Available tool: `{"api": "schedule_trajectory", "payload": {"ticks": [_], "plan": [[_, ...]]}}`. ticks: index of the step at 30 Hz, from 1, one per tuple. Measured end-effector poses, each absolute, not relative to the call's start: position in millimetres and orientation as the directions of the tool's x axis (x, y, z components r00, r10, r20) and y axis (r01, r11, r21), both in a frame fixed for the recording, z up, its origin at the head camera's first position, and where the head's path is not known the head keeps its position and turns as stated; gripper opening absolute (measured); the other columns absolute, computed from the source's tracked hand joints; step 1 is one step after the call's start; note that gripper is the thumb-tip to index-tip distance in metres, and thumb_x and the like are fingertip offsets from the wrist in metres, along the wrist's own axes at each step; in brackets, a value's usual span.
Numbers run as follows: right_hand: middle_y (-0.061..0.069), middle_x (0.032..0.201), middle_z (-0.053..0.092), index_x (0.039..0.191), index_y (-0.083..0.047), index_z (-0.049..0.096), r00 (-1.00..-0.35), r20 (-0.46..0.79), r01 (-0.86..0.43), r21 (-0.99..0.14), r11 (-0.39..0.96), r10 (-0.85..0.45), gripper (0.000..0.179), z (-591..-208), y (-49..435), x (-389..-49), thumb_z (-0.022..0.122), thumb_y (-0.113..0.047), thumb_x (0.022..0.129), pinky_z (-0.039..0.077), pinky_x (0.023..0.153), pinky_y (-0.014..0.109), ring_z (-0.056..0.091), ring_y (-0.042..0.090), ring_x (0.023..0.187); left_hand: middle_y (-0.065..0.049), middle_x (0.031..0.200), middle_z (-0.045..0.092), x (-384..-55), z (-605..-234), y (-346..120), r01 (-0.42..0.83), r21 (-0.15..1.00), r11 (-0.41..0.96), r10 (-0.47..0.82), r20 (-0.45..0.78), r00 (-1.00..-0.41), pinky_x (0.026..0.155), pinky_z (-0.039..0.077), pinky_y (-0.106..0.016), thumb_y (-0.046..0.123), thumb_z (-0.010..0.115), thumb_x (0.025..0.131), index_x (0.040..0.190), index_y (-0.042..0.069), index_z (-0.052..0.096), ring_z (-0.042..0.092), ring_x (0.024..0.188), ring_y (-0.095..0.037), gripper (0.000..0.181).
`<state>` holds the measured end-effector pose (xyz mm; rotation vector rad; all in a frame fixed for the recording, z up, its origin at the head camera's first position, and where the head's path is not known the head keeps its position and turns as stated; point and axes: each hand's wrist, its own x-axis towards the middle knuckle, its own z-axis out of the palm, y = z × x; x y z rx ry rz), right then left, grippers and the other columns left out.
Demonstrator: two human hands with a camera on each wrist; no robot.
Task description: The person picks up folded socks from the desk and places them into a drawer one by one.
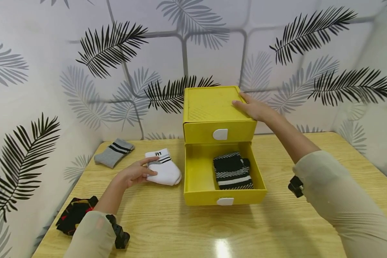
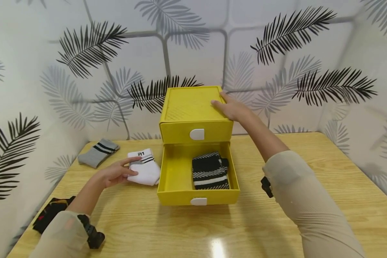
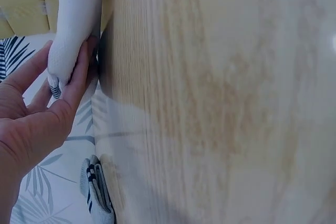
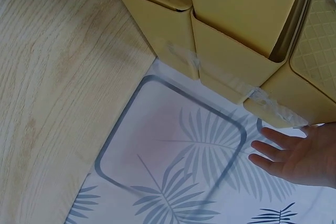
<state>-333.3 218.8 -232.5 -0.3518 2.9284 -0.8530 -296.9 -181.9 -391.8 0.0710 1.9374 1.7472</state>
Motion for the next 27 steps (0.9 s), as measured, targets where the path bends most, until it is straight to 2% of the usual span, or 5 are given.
{"api": "schedule_trajectory", "payload": {"ticks": [4,9,13,22,27], "plan": [[0.019,0.151,0.001,0.148,-0.007,-0.001,-0.971,-0.010,-0.197,-0.540,0.819,-0.240,0.074,-231,217,-330,0.028,-0.052,0.096,0.006,0.105,0.053,0.003,0.039,0.134,-0.005,0.077,0.045,-293,-391,-181,-0.299,0.944,0.140,0.381,-0.330,-0.864,0.052,0.037,-0.021,-0.005,0.057,0.087,0.146,0.011,0.027,0.032,0.045,-0.006,0.067],[0.019,0.150,0.001,0.148,-0.006,-0.002,-0.970,-0.006,-0.200,-0.545,0.814,-0.243,0.074,-232,219,-331,0.028,-0.050,0.096,0.006,0.105,0.053,0.002,0.038,0.135,-0.012,0.101,0.045,-284,-382,-181,-0.286,0.953,0.101,0.378,-0.303,-0.875,0.060,0.045,-0.024,-0.007,0.057,0.086,0.146,0.011,0.027,0.048,0.060,-0.009,0.069],[0.020,0.150,0.001,0.148,-0.006,-0.001,-0.970,-0.007,-0.199,-0.540,0.817,-0.242,0.074,-232,218,-333,0.028,-0.051,0.096,0.006,0.105,0.053,0.003,0.040,0.134,-0.012,0.105,0.046,-276,-370,-184,-0.256,0.962,0.094,0.393,-0.272,-0.879,0.070,0.048,-0.029,-0.006,0.057,0.087,0.146,0.009,0.024,0.056,0.073,-0.013,0.070],[0.020,0.150,0.002,0.148,-0.008,-0.002,-0.973,-0.021,-0.184,-0.529,0.828,-0.230,0.075,-232,218,-334,0.026,-0.054,0.095,0.006,0.105,0.055,0.004,0.041,0.134,-0.019,0.131,0.035,-260,-340,-187,-0.202,0.976,0.084,0.431,-0.218,-0.875,0.075,0.049,-0.029,-0.004,0.055,0.088,0.147,0.009,0.021,0.060,0.087,-0.017,0.069],[0.020,0.150,0.002,0.148,-0.008,-0.002,-0.973,-0.022,-0.185,-0.532,0.826,-0.232,0.075,-233,218,-335,0.026,-0.053,0.095,0.006,0.105,0.055,0.003,0.040,0.134,-0.020,0.135,0.033,-249,-327,-185,-0.189,0.980,0.056,0.457,-0.194,-0.868,0.077,0.049,-0.030,-0.004,0.056,0.087,0.147,0.007,0.021,0.059,0.091,-0.018,0.070]]}}
